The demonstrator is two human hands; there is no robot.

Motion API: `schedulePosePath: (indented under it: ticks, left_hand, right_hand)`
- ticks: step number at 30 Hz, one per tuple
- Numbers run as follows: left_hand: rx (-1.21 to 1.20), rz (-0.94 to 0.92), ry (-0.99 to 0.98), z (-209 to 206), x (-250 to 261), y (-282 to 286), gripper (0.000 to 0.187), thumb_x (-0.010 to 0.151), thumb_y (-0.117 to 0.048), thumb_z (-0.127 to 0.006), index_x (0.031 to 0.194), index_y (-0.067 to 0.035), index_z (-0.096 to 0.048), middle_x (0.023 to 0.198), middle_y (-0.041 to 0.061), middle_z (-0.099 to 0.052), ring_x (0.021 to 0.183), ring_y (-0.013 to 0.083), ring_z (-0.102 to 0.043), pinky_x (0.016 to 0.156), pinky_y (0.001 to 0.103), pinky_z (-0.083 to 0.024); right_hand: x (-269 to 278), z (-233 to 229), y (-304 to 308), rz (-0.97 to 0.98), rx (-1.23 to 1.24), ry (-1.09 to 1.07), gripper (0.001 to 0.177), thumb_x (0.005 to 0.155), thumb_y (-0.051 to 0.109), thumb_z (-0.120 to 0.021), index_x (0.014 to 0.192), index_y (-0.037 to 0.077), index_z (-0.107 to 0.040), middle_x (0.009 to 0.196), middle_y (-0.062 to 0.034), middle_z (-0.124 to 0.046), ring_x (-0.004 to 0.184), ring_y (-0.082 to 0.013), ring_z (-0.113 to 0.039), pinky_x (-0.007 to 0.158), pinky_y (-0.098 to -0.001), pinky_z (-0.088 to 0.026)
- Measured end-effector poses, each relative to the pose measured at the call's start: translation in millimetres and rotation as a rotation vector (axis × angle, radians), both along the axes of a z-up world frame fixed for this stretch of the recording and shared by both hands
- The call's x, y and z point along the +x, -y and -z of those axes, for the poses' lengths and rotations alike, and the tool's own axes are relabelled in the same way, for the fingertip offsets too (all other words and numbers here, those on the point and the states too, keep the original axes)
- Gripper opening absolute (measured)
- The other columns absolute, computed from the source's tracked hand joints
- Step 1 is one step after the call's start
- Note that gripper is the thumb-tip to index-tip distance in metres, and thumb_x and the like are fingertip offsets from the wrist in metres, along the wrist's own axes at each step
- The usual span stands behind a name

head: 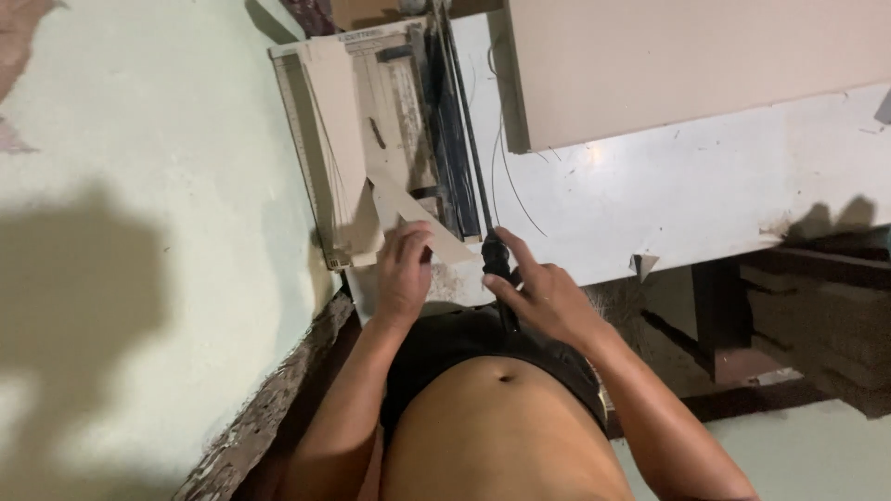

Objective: The person uses a manual paper cutter to trim a large sheet of light-colored paper. They align the paper against the guide, pull down the cutting lever to slice the sheet, and then remove the cut piece.

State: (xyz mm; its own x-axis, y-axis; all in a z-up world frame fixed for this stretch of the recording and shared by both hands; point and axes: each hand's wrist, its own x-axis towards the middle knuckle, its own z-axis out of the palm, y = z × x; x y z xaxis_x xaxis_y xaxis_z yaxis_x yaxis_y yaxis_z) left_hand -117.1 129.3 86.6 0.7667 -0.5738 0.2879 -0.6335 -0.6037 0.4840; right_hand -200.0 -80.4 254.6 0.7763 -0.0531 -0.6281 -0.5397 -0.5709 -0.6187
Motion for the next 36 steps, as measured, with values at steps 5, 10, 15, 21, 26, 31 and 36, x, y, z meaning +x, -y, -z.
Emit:
schedulePosePath:
  ticks: [5,10,15,21,26,31,36]
  left_hand:
    - [-0.465,-0.294,-0.078,-106,52,28,0.010,0.097,-0.005,-0.060,0.094,-0.009,-0.052,0.087,0.004,-0.049,0.079,0.0212,-0.051,0.074,0.037,-0.048]
    - [-0.607,-0.414,-0.172,-104,130,17,0.014,0.110,-0.012,-0.050,0.121,-0.004,-0.051,0.099,0.013,-0.055,0.092,0.0229,-0.060,0.086,0.038,-0.052]
    - [-0.477,-0.472,-0.259,-50,194,11,0.026,0.109,-0.019,-0.045,0.126,-0.002,-0.054,0.103,0.008,-0.065,0.093,0.0188,-0.061,0.082,0.032,-0.052]
    - [-0.012,-0.675,-0.540,70,212,15,0.069,0.111,-0.029,-0.065,0.159,-0.005,-0.020,0.155,0.024,-0.039,0.146,0.0420,-0.038,0.122,0.052,-0.033]
    - [0.403,-0.701,-0.729,32,173,54,0.113,0.095,-0.054,-0.081,0.162,-0.012,-0.001,0.161,0.029,-0.017,0.149,0.0465,-0.027,0.116,0.065,-0.029]
    - [0.411,-0.683,-0.522,63,184,34,0.092,0.103,-0.021,-0.075,0.162,-0.014,-0.006,0.147,0.026,-0.041,0.129,0.0417,-0.058,0.098,0.058,-0.055]
    - [0.346,-0.695,-0.529,25,161,29,0.112,0.095,-0.026,-0.088,0.163,-0.011,-0.001,0.155,0.030,-0.034,0.137,0.0459,-0.052,0.103,0.061,-0.054]
  right_hand:
    - [-17,8,21,0.096,0.017,-0.035,0.075,0.097,0.046,-0.053,0.161,0.016,-0.029,0.094,-0.0205,-0.080,0.080,-0.0417,-0.078,0.081,-0.0559,-0.057]
    - [-26,1,40,0.220,-0.047,-0.070,0.073,0.101,0.044,-0.053,0.162,0.012,-0.031,0.096,-0.0245,-0.079,0.082,-0.0421,-0.077,0.081,-0.0538,-0.057]
    - [-35,9,62,0.375,-0.050,-0.321,0.081,0.087,0.058,-0.045,0.161,0.028,-0.030,0.110,-0.0139,-0.078,0.086,-0.0288,-0.077,0.082,-0.0426,-0.057]
    - [-74,44,72,0.312,-0.168,-0.209,0.070,0.102,0.053,-0.048,0.159,0.013,-0.038,0.090,-0.0200,-0.080,0.084,-0.0419,-0.076,0.081,-0.0511,-0.054]
    - [-109,83,84,0.349,-0.218,-0.288,0.075,0.098,0.059,-0.050,0.158,0.015,-0.040,0.092,-0.0187,-0.080,0.081,-0.0381,-0.077,0.075,-0.0506,-0.056]
    - [-124,106,85,0.340,-0.230,-0.300,0.068,0.102,0.048,-0.052,0.158,0.013,-0.040,0.088,-0.0209,-0.078,0.077,-0.0405,-0.076,0.072,-0.0516,-0.055]
    - [-134,123,79,0.382,-0.173,-0.310,0.070,0.100,0.050,-0.054,0.158,0.011,-0.040,0.093,-0.0226,-0.078,0.080,-0.0394,-0.077,0.073,-0.0513,-0.056]
